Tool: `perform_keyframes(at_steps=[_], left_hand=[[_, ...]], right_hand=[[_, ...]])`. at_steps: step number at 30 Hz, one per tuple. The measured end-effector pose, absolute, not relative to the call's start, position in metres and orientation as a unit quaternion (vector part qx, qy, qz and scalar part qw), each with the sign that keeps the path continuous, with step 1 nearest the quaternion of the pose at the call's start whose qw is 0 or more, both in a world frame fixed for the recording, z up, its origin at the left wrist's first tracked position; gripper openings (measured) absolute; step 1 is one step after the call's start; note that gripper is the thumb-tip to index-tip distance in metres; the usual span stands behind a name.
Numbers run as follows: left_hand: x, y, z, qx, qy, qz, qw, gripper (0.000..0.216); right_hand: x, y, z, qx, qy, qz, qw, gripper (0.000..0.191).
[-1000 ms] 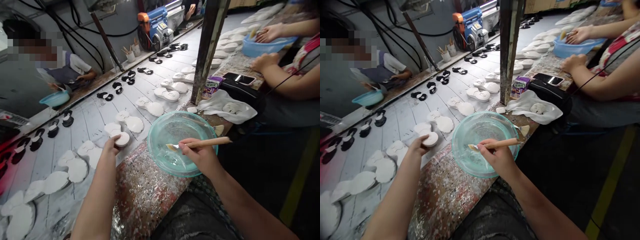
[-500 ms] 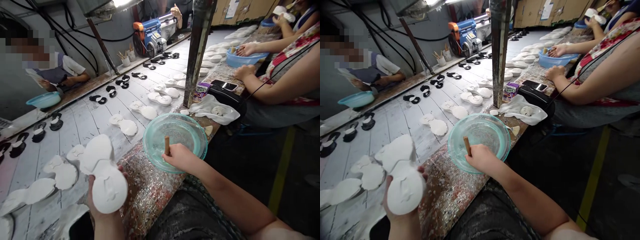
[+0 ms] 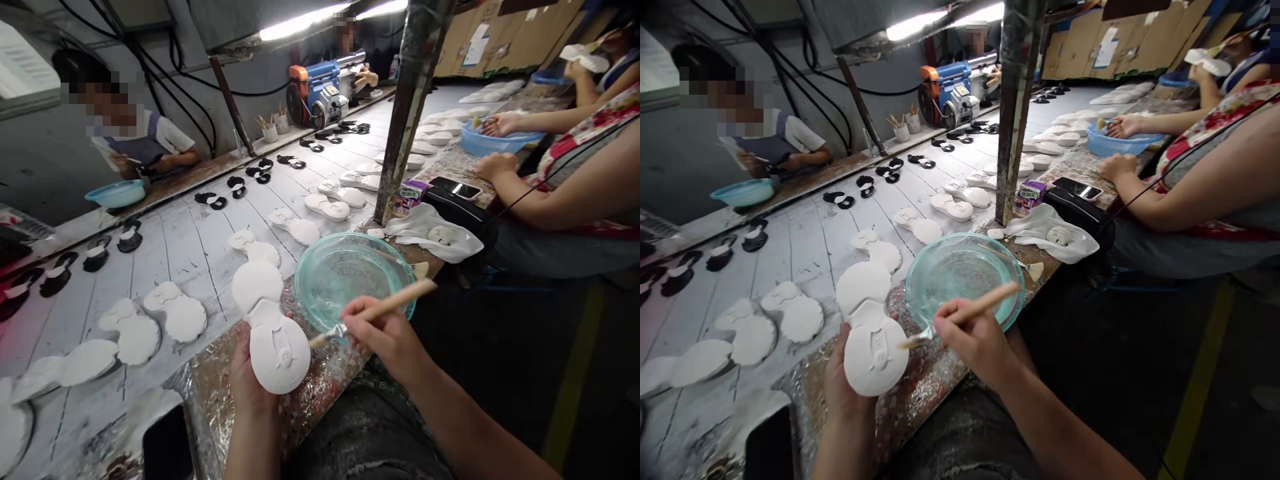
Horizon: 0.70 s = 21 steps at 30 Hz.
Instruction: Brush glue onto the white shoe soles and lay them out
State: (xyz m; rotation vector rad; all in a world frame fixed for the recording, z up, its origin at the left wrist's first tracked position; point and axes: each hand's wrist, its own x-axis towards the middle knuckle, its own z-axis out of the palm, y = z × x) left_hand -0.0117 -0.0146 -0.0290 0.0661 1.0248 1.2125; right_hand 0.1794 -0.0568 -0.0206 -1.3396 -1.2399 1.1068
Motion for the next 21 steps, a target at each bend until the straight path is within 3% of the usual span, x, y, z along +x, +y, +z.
perform_keyframes(at_steps=[2, 5, 9, 14, 21], left_hand=[[-0.011, -0.017, -0.027, 0.033, 0.453, 0.530, 0.716, 0.055], [-0.012, -0.019, -0.022, 0.037, 0.447, 0.514, 0.731, 0.058], [-0.011, -0.027, -0.014, 0.058, 0.451, 0.507, 0.733, 0.055], [-0.010, -0.037, -0.007, 0.123, 0.427, 0.505, 0.740, 0.033], [-0.023, -0.035, -0.004, 0.057, 0.459, 0.524, 0.715, 0.044]], right_hand=[[0.168, -0.076, -0.022, -0.501, -0.502, 0.437, 0.553, 0.015], [0.154, -0.095, -0.022, -0.447, -0.570, 0.351, 0.593, 0.012], [0.152, -0.092, -0.019, -0.401, -0.620, 0.318, 0.595, 0.022], [0.162, -0.066, -0.009, -0.431, -0.593, 0.311, 0.605, 0.014], [0.165, -0.068, -0.005, -0.469, -0.579, 0.331, 0.579, 0.010]])
